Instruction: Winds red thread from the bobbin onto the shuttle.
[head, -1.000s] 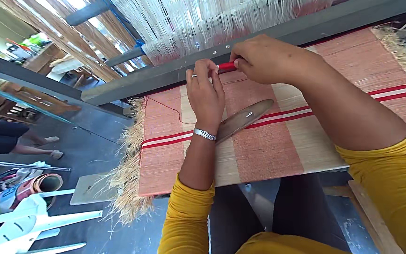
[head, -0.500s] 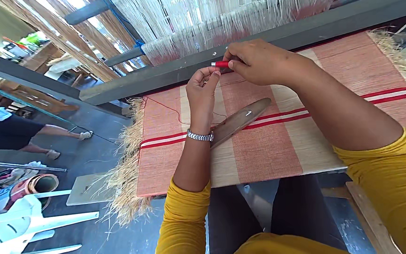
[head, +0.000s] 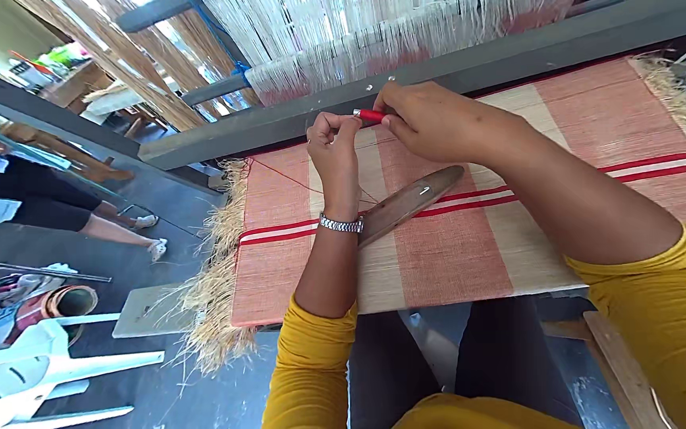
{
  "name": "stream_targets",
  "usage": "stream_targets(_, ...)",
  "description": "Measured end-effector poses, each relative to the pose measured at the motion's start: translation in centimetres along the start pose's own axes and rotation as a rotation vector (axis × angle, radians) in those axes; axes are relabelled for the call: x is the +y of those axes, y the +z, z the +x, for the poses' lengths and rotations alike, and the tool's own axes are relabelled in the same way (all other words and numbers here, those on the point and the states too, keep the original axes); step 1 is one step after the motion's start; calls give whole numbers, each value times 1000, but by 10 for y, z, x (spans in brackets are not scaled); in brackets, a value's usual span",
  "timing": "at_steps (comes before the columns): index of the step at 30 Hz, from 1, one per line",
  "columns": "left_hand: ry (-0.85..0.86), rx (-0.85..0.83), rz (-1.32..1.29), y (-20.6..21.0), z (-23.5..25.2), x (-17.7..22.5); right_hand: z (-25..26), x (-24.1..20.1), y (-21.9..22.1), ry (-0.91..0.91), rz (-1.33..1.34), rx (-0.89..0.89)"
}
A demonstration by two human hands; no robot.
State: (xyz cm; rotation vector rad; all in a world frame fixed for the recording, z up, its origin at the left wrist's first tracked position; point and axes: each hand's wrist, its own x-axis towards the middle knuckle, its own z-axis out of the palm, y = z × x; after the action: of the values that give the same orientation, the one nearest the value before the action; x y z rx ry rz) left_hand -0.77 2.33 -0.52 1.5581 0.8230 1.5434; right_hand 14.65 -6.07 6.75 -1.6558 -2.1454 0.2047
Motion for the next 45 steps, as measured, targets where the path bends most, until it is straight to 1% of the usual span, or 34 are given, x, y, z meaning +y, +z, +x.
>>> stream_targets(2, 23, 8, -8, 1, 1, -2, 0, -6, 4, 20, 7, -17)
stream_targets(5, 151, 25, 29, 3, 1, -8, 1, -11, 8, 32, 10, -18)
stream_targets(6, 149, 15, -5, 5, -3, -6, 1, -11, 9, 28, 9, -8)
stream_targets(9, 7, -107, -216, 3, -24, 9, 2, -8, 9, 35, -6, 36)
stream_targets(11, -65, -115, -287, 4, -26, 11, 4, -3, 8, 54, -31, 36)
stream_targets(14, -21, -105, -216, 3, -25, 8, 3, 0, 6, 67, -59, 21)
stream_targets(19, 146, -142, 31, 0, -25, 8, -1, -6, 1, 127, -84, -3)
stream_targets(21, 193, -105, 108, 5, -21, 6, -2, -6, -1, 155, -142, -5)
stream_targets(23, 214, -50, 127, 10, -12, 1, -4, -6, -4, 165, -188, -30)
stream_targets(26, 220, -28, 163, 8, -8, 0, -5, -4, -9, 125, -162, -69)
stream_targets(28, 192, -90, 110, 2, -12, 2, -6, 1, -11, 59, -68, -25)
stream_targets(30, 125, -220, 12, -6, -21, 7, -6, 10, -15, -30, 107, 30)
stream_targets(32, 101, -280, -67, -8, -22, 11, -3, 20, -17, -63, 275, 46)
stream_targets(34, 119, -291, -74, -5, -21, 13, 0, 28, -18, -48, 438, 63)
stream_targets(36, 169, -275, -103, 2, -11, 9, 4, 35, -15, -43, 676, 70)
stream_targets(38, 225, -272, -101, 6, -8, 5, 9, 43, -12, -63, 947, 38)
stream_targets(40, 270, -257, -72, 8, -9, 6, 13, 49, -10, -84, 1157, -4)
stream_targets(42, 288, -244, -50, 8, -14, 9, 13, 55, -12, -103, 1260, -58)
stream_targets(45, 288, -243, 36, 6, -23, 15, 11, 61, -15, -159, 1343, -135)
